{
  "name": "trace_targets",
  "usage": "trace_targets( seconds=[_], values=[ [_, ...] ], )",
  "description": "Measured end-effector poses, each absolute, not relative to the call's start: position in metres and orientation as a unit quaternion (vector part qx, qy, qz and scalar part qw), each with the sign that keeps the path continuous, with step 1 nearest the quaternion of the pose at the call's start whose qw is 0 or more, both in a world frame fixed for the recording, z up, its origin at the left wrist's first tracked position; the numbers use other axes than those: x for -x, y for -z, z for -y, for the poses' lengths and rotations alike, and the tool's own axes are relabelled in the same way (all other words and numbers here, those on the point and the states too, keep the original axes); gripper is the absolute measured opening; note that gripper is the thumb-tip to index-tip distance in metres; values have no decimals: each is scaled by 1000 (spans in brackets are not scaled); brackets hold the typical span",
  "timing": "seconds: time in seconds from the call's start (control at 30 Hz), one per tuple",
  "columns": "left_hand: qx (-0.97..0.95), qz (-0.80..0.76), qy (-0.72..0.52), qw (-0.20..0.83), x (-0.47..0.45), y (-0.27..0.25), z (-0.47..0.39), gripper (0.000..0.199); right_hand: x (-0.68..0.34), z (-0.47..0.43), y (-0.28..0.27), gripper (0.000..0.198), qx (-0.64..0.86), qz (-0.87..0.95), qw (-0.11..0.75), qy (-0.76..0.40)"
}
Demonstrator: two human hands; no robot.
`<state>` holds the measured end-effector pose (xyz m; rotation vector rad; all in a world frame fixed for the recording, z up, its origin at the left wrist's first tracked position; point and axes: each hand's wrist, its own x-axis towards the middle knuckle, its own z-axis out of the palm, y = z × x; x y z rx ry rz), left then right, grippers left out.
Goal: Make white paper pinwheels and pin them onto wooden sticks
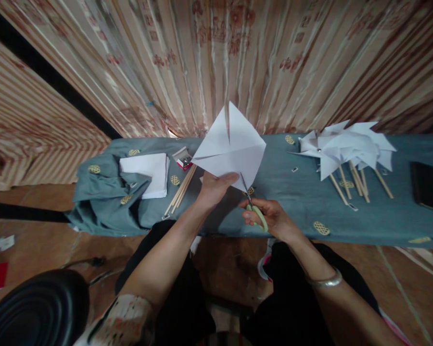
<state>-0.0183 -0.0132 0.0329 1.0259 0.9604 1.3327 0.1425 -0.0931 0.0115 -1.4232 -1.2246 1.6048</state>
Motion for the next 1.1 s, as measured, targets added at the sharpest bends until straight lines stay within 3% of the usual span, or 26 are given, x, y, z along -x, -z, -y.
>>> trace_targets(
  seconds=[1.1],
  values=[
    [-431, -438, -524, 590, 15, -33, 23, 27, -140, 90, -12, 49, 538, 489, 349, -591]
  ],
)
